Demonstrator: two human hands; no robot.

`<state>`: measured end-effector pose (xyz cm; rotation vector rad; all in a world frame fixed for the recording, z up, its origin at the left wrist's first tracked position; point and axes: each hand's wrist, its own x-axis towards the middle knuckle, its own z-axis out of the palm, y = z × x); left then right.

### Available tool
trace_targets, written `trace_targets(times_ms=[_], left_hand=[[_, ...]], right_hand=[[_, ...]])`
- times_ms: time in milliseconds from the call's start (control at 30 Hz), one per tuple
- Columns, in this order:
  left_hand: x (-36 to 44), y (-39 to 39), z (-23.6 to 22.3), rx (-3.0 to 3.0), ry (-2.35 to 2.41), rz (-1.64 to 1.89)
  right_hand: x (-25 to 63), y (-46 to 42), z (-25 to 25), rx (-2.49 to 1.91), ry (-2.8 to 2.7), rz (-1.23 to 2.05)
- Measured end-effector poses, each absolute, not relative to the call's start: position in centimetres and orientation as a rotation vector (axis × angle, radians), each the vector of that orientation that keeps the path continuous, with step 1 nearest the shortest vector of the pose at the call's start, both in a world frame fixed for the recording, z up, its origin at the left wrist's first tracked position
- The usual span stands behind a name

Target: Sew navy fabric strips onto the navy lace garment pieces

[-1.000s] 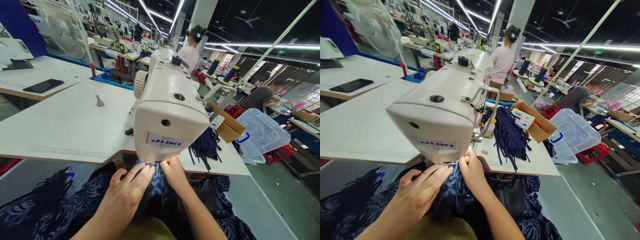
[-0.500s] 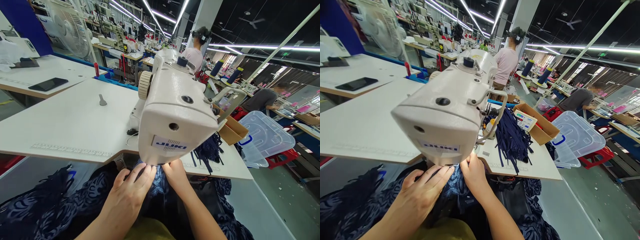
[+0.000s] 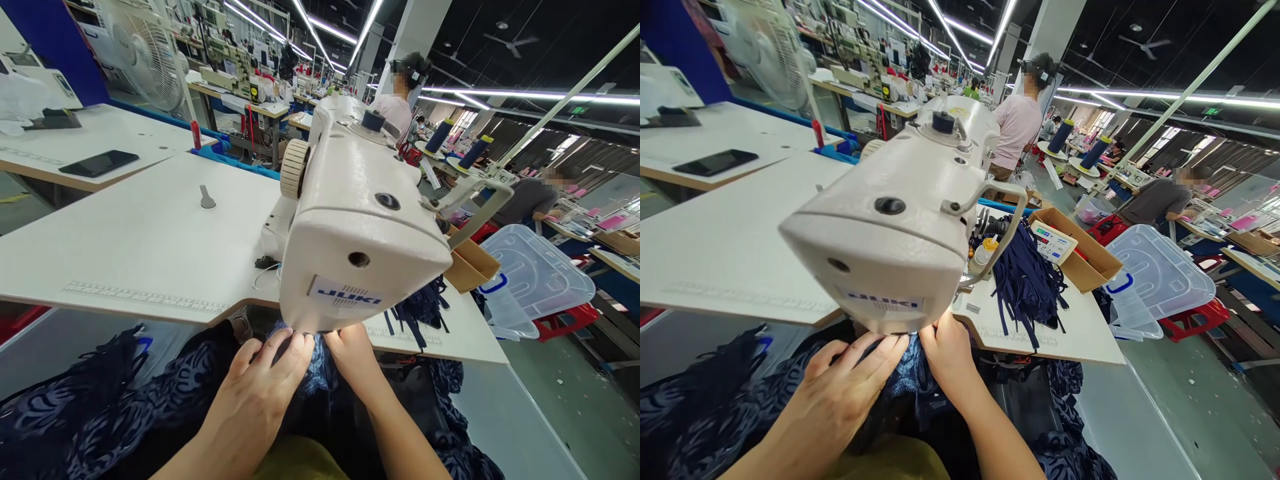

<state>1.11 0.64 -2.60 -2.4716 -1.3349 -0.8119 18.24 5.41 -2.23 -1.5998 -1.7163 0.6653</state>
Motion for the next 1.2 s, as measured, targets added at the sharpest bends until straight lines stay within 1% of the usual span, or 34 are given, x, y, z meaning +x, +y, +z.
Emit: trace_targets(times_ms=[233, 600, 767, 867, 1033, 1200], left_hand=[[1.0, 0.7, -2.5, -2.462, -1.344, -0.82], [1.2, 0.7, -2.4, -2.485, -1.32, -0.83], [1.9, 0.7, -1.5, -2.483, -1.311, -0.912], [2.1, 0.5, -1.2, -2.491, -1.268, -0.868], [1.3, 0.3, -1.8, -2.529, -1.362, -0.872], [0.4, 0.5, -2.7, -2.556, -1.157, -0.973]], right_hand=[[18.2, 5.6, -2.8, -1.523, -1.75, 0.674], [18.4, 5.5, -2.7, -1.561, -1.727, 0.72], [18.6, 5.9, -2.9, -1.537, -1.696, 0.771], [18.7, 6.0, -3.1, -1.508, -1.675, 0.784], [18.6, 4.8, -3.0, -1.433, -1.574, 0.824], [18.3, 3.5, -2.9, -1.421, -1.566, 0.855]])
